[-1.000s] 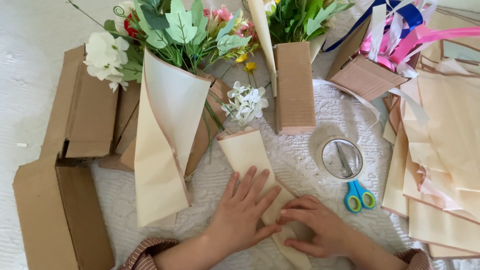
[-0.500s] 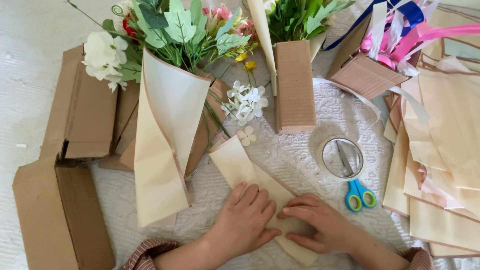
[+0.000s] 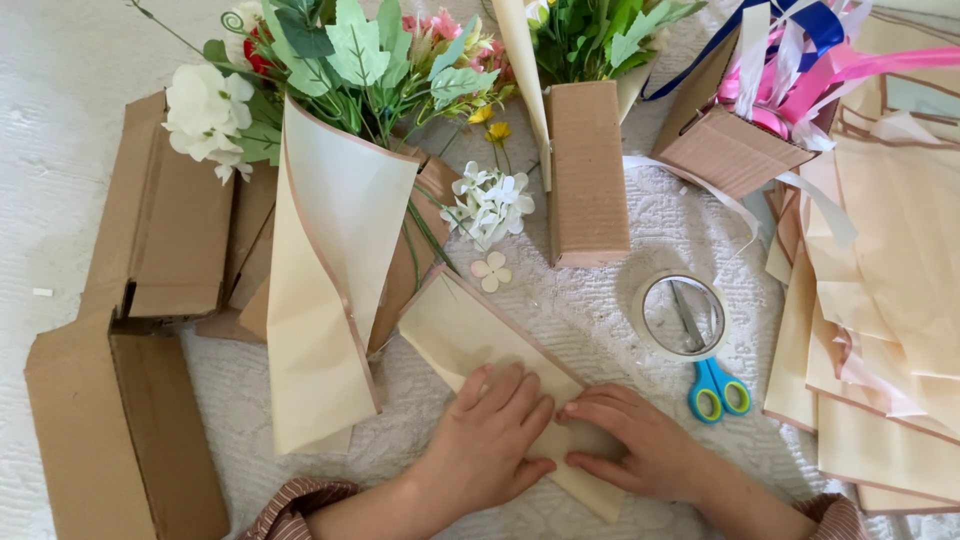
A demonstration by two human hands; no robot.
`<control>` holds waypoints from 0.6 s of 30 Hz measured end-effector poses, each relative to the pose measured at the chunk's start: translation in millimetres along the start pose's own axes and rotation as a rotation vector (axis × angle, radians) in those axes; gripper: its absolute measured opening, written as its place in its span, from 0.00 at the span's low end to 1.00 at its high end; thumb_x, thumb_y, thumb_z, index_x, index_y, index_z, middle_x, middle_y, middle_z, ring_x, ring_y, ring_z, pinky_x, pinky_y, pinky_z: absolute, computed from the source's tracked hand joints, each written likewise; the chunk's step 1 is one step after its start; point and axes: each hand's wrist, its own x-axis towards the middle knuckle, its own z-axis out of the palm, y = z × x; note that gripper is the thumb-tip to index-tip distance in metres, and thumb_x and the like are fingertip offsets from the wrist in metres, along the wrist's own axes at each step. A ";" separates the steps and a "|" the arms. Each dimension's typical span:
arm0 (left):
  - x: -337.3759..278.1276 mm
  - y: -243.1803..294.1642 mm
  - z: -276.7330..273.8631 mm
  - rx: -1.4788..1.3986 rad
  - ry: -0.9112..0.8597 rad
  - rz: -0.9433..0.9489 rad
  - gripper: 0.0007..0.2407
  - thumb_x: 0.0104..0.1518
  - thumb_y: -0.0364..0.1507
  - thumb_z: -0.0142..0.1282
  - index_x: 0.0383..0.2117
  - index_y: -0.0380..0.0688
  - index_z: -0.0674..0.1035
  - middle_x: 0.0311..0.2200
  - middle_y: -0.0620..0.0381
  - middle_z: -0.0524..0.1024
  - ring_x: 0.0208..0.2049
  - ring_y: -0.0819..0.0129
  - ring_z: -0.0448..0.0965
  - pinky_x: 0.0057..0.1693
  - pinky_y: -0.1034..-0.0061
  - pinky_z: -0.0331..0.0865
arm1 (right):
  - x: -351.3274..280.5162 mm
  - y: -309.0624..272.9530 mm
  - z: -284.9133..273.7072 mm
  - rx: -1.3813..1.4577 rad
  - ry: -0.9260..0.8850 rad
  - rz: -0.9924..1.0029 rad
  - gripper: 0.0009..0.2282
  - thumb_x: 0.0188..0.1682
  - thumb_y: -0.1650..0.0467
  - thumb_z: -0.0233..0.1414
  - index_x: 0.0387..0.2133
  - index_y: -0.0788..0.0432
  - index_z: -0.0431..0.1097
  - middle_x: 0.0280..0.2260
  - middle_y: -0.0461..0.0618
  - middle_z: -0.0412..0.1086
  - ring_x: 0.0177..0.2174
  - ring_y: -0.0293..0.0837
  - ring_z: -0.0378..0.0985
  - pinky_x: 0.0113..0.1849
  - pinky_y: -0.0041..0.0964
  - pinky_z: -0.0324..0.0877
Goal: Wrapping artificial flower bouquets in decorative paper and securing them with tape.
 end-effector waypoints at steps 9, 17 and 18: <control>7.2 -4.5 -0.1 -0.071 -0.009 -0.083 0.19 0.56 0.51 0.59 0.30 0.48 0.75 0.29 0.52 0.71 0.34 0.52 0.70 0.51 0.61 0.61 | -0.7 1.1 0.9 0.070 0.031 0.085 0.19 0.51 0.68 0.58 0.55 0.54 0.63 0.48 0.51 0.73 0.46 0.50 0.77 0.50 0.42 0.72; 15.6 -6.7 -17.3 0.103 0.177 -0.050 0.18 0.45 0.46 0.70 0.31 0.60 0.71 0.42 0.67 0.71 0.48 0.69 0.72 0.60 0.68 0.51 | -4.8 1.7 4.8 0.062 0.102 0.172 0.20 0.48 0.68 0.60 0.54 0.55 0.65 0.48 0.54 0.75 0.47 0.49 0.80 0.51 0.39 0.73; 14.2 -6.6 -13.6 0.101 0.175 -0.051 0.18 0.45 0.46 0.70 0.31 0.60 0.71 0.42 0.67 0.71 0.48 0.69 0.72 0.60 0.68 0.51 | -4.6 1.9 5.3 0.064 0.101 0.174 0.20 0.48 0.68 0.60 0.54 0.55 0.65 0.48 0.54 0.75 0.47 0.49 0.80 0.51 0.39 0.73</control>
